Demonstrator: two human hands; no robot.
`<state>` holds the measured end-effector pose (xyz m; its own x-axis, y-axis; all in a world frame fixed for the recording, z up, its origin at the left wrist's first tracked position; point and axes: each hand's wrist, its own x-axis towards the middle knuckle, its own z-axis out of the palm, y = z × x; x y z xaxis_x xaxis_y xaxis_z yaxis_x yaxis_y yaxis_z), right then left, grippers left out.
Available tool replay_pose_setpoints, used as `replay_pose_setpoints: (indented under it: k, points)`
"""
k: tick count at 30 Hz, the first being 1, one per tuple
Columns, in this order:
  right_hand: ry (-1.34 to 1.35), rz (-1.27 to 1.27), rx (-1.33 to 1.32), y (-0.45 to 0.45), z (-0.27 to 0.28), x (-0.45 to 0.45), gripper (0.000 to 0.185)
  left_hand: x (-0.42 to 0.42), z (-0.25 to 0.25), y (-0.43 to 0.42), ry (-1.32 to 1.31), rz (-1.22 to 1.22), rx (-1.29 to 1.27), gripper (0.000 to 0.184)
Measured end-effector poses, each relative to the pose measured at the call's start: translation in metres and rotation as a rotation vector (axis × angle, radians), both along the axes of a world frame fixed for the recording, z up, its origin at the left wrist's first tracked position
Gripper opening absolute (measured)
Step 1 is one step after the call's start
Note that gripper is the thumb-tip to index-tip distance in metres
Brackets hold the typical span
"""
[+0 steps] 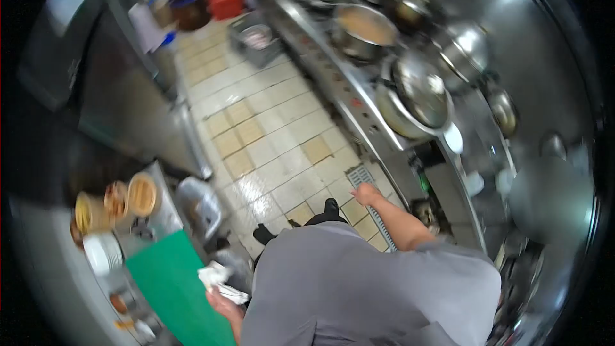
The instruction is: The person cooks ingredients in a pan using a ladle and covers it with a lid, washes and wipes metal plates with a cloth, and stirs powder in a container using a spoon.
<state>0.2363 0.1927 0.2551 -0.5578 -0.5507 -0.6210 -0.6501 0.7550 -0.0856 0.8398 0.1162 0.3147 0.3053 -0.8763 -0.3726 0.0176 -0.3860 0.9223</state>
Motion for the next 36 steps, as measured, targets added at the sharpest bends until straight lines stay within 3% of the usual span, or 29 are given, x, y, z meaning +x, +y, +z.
replay_pose_setpoints:
  k: [2, 4, 5, 7, 9, 12, 14, 15, 16, 17, 18, 19, 20, 22, 24, 26, 27, 28, 30, 32, 33, 34, 35, 36]
  points:
    - [-0.014, -0.138, -0.031, 0.026, -0.019, -0.031, 0.042, -0.050, 0.016, -0.061, 0.575, 0.014, -0.032, 0.049]
    - [-0.031, -0.029, -0.129, 0.043, -0.055, -0.073, 0.042, -0.102, 0.026, -0.130, 1.011, -0.245, -0.159, 0.058]
    - [-0.029, -0.045, -0.154, 0.056, -0.057, -0.091, 0.042, -0.139, 0.030, -0.156, 0.772, -0.327, -0.362, 0.061]
    - [-0.084, -0.100, -0.525, 0.088, -0.068, -0.119, 0.042, -0.230, 0.082, -0.186, 1.032, -0.472, -0.437, 0.062]
    - [-0.055, -0.186, -0.652, 0.135, -0.073, -0.147, 0.041, -0.321, 0.126, -0.198, 1.201, -0.650, -0.478, 0.062]
    - [-0.024, -0.376, -0.512, 0.228, -0.084, -0.164, 0.037, -0.461, 0.180, -0.186, 1.366, -0.941, -0.455, 0.062]
    - [0.033, -0.435, -0.418, 0.308, -0.138, -0.163, 0.042, -0.559, 0.224, -0.158, 1.325, -0.915, -0.405, 0.050]
    - [-0.027, -0.485, -0.254, 0.340, -0.128, -0.153, 0.043, -0.610, 0.228, -0.161, 1.348, -0.979, -0.415, 0.052]
    - [0.042, -0.527, -0.249, 0.385, -0.166, -0.139, 0.045, -0.659, 0.256, -0.147, 1.527, -1.143, -0.235, 0.054]
    - [-0.089, -0.544, -0.158, 0.413, -0.150, -0.126, 0.048, -0.703, 0.273, -0.131, 1.591, -1.201, -0.205, 0.053]
    - [-0.053, -0.852, -0.214, 0.447, -0.184, -0.103, 0.053, -0.743, 0.286, -0.119, 1.657, -1.252, -0.171, 0.053]
    - [-0.119, -0.858, -0.149, 0.464, -0.161, -0.087, 0.057, -0.787, 0.295, -0.116, 1.589, -1.240, -0.134, 0.052]
    - [-0.138, -1.018, -0.122, 0.485, -0.175, -0.070, 0.060, -0.836, 0.300, -0.116, 1.523, -1.225, -0.097, 0.050]
    - [-0.036, -0.964, -0.253, 0.513, -0.182, -0.028, 0.049, -0.934, 0.321, -0.117, 1.406, -1.232, -0.247, 0.046]
    - [-0.202, -1.543, -0.363, 0.503, -0.157, 0.002, 0.052, -1.032, 0.358, -0.110, 1.353, -1.234, -0.451, 0.038]
    - [-0.504, -1.872, -0.603, 0.506, -0.186, 0.036, 0.046, -1.125, 0.392, -0.107, 1.256, -1.148, -0.640, 0.029]
    - [-0.293, -1.505, -0.385, 0.493, -0.161, 0.046, 0.042, -1.169, 0.408, -0.105, 1.151, -1.156, -0.757, 0.026]
    - [-0.303, -1.537, -0.379, 0.485, -0.164, 0.057, 0.042, -1.208, 0.425, -0.101, 1.046, -1.166, -0.874, 0.024]
    - [-0.104, -0.662, 0.129, 0.493, -0.233, 0.079, 0.036, -1.265, 0.452, -0.086, 0.141, -0.946, -1.792, 0.031]
    - [-0.069, -1.062, 0.140, 0.469, -0.249, 0.093, 0.033, -1.350, 0.461, -0.077, -0.061, -0.893, -1.912, 0.044]
    - [-0.022, -1.297, 0.140, 0.452, -0.261, 0.107, 0.033, -1.365, 0.458, -0.053, -0.097, -1.024, -1.759, 0.055]
    - [-0.137, -1.398, -0.029, 0.431, -0.247, 0.108, 0.041, -1.393, 0.445, -0.043, -0.264, -1.020, -1.803, 0.058]
    - [-0.238, -1.514, -0.218, 0.423, -0.232, 0.107, 0.050, -1.422, 0.440, -0.039, -0.421, -1.326, -1.659, 0.059]
    - [-0.378, -1.837, -0.255, 0.401, -0.198, 0.093, 0.054, -1.500, 0.415, -0.058, -0.797, -1.424, -1.760, 0.062]
